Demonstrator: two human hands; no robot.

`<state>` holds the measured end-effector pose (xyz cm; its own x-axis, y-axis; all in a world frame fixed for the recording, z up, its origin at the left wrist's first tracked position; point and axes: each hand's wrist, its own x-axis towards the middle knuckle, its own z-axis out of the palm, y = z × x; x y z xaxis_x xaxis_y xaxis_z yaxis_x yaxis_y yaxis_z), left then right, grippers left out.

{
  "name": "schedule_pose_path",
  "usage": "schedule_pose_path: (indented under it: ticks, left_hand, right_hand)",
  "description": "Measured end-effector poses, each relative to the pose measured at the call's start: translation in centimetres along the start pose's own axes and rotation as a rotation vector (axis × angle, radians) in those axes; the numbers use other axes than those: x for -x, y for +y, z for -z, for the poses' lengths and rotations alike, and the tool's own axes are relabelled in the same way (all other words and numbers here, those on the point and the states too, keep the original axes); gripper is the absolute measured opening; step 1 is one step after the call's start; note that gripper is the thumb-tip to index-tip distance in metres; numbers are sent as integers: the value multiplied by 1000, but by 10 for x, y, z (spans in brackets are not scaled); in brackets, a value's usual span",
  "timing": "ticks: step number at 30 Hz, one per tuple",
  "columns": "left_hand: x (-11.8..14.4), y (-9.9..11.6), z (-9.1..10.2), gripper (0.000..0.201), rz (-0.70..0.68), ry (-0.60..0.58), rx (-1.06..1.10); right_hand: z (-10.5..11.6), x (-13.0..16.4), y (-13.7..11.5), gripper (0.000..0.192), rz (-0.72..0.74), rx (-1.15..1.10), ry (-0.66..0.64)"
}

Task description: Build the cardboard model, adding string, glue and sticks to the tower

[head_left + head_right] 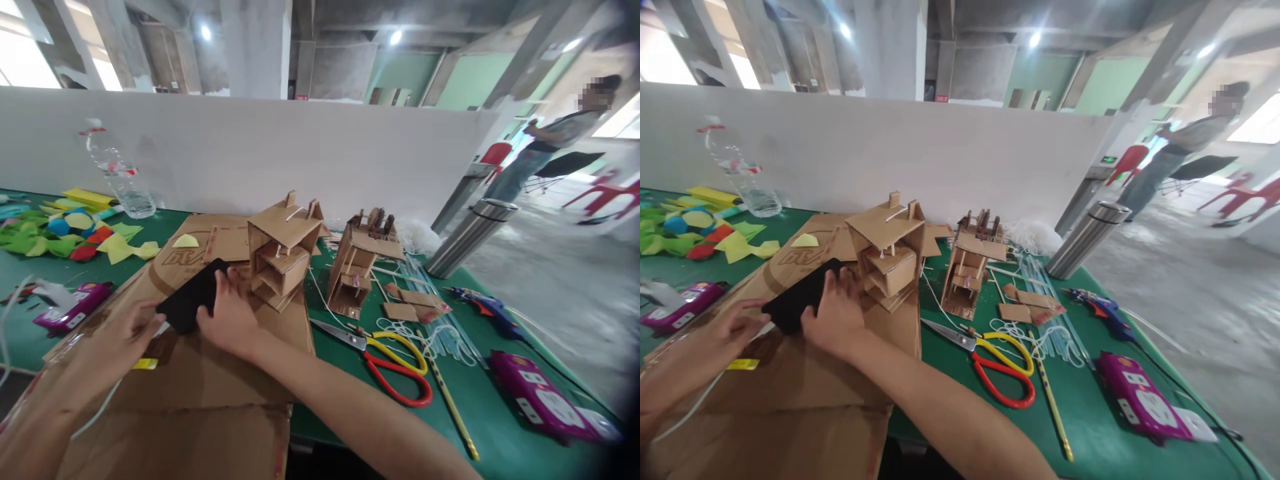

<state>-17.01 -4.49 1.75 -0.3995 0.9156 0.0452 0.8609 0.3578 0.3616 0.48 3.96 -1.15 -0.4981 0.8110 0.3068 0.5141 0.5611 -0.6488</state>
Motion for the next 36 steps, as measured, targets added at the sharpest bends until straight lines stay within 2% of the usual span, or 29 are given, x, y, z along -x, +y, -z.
schedule_pose_path:
  ticks: [2,4,6,8,10,12,14,18,25,27,31,33,36]
  left_hand:
    - [4,7,6,38,-42,72,-81]
    - [11,18,5,41,-155,210,-217]
    - [21,33,-4,40,-280,295,-241]
    - [30,49,-21,38,-460,242,-103]
    - [36,66,-40,37,-641,109,-18]
    - [38,81,-59,39,-749,15,-29]
    - [36,94,-72,43,-791,-48,-67]
    - [30,112,-79,50,-799,-129,-137]
    - [33,124,-67,48,-819,-151,-176]
    - [41,130,-66,47,-890,-180,-174]
    - [57,148,-72,57,-1120,-330,-172]
    - [61,155,-74,50,-1145,-381,-165]
    - [62,153,-72,25,-1106,-387,-150]
  right_hand:
    - [22,29,-2,60,151,12,-62]
    - [50,61,5,43,290,51,-62]
    - [77,88,23,25,338,89,9]
    - [102,107,52,16,351,130,115]
    - [122,119,86,17,279,224,197]
    - [137,125,119,16,199,325,219]
    - [147,129,143,17,124,405,195]
    - [152,136,161,21,91,454,138]
    - [148,139,158,23,90,447,112]
    - [149,139,159,21,86,443,105]
    - [150,139,160,18,88,434,102]
    - [151,139,159,17,89,426,103]
    - [151,140,159,17,87,415,96]
